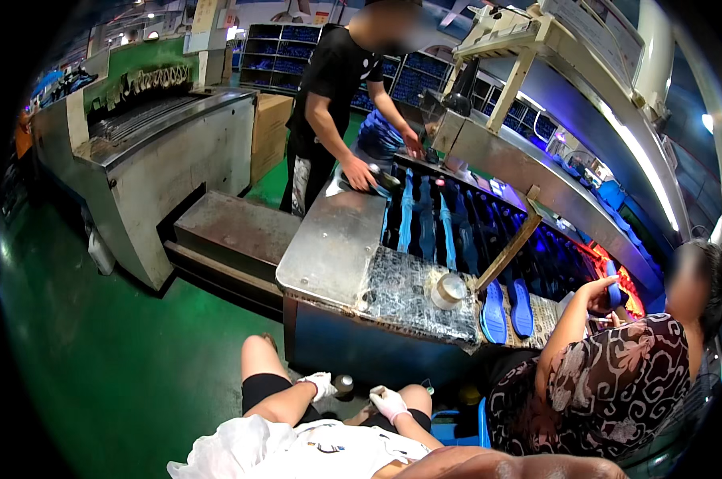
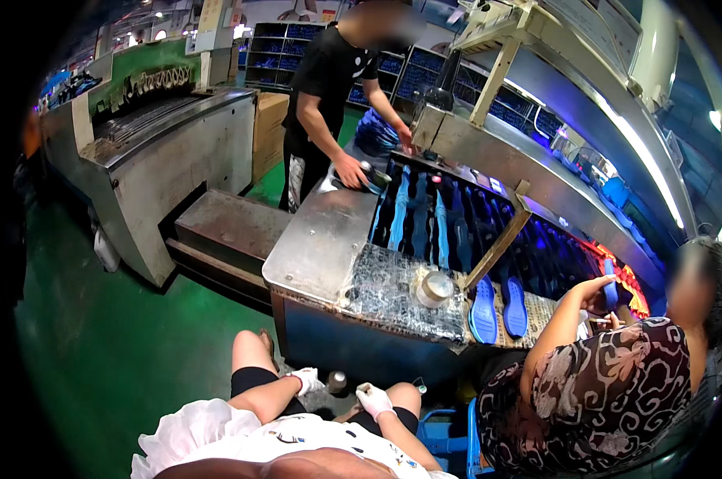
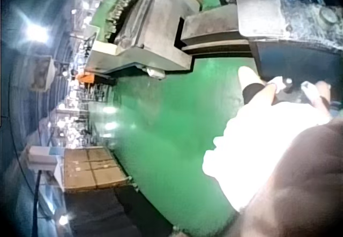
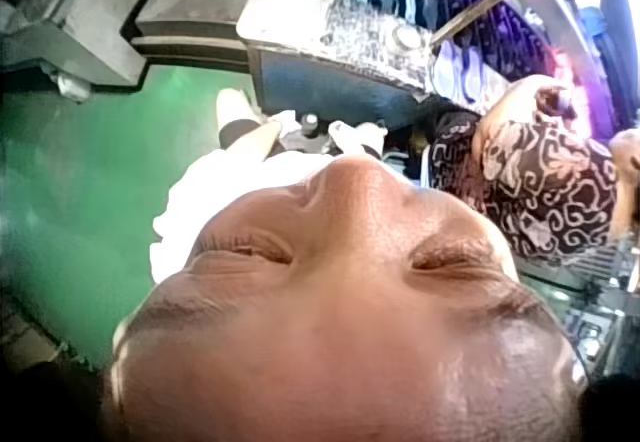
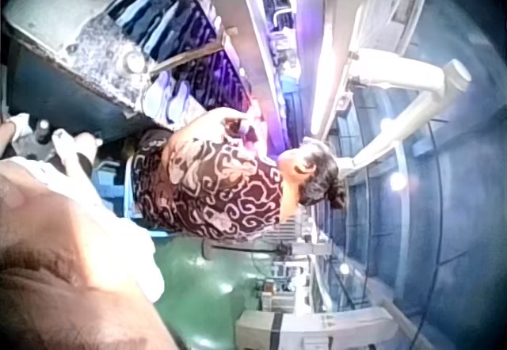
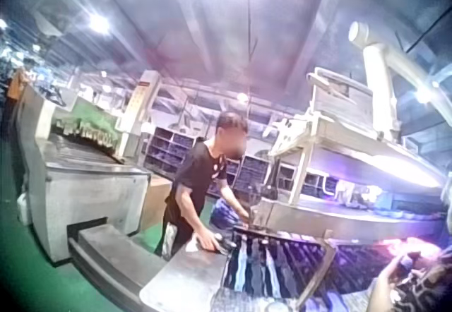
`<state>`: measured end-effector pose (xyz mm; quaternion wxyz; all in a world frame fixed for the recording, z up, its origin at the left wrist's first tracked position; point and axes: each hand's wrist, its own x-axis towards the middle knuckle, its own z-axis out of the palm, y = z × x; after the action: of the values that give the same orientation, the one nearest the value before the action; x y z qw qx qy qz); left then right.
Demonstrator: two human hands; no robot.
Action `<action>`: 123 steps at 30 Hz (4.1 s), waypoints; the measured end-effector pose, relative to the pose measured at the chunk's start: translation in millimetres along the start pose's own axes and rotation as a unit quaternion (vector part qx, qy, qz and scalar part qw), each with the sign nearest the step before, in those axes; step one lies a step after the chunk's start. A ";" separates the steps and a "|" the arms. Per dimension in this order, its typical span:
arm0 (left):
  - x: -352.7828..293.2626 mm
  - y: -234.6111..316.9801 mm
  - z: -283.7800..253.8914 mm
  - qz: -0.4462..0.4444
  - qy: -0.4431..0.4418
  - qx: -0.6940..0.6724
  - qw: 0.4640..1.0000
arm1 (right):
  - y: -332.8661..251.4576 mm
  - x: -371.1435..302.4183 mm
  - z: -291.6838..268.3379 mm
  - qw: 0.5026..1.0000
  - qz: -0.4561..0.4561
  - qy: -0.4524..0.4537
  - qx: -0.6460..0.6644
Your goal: The person applies a liquid substance to the edges and bottom surface of blue shoe components using a brush, handling one component at a time and placing them back on the workstation.
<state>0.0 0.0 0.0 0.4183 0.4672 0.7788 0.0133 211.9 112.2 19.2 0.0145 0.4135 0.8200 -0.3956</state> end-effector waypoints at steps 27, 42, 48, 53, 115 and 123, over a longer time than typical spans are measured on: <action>24.7 -7.5 34.2 0.062 0.015 -0.012 0.998 | 6.5 8.1 20.4 0.996 -0.029 -0.015 0.088; 12.2 -11.0 38.0 0.104 0.109 0.048 0.987 | -13.4 -7.9 4.7 0.995 -0.006 -0.024 0.094; -22.7 22.7 -4.3 0.106 0.096 -0.021 0.990 | 3.6 1.1 13.9 0.994 -0.017 -0.011 0.105; -67.3 48.7 -32.3 0.158 0.247 -0.172 0.941 | -2.1 -3.2 10.3 0.994 -0.013 -0.011 0.106; -184.9 145.9 -117.6 0.215 0.477 -0.593 0.611 | -175.6 -122.9 -117.4 0.823 -0.370 0.387 0.188; -174.0 140.8 -110.6 0.230 0.524 -0.538 0.619 | -182.0 -127.7 -121.0 0.837 -0.338 0.393 0.175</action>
<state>64.6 -8.3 241.0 0.0990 0.2364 0.5872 0.7678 207.1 44.2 263.0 -0.5165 0.2271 0.7623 -0.3170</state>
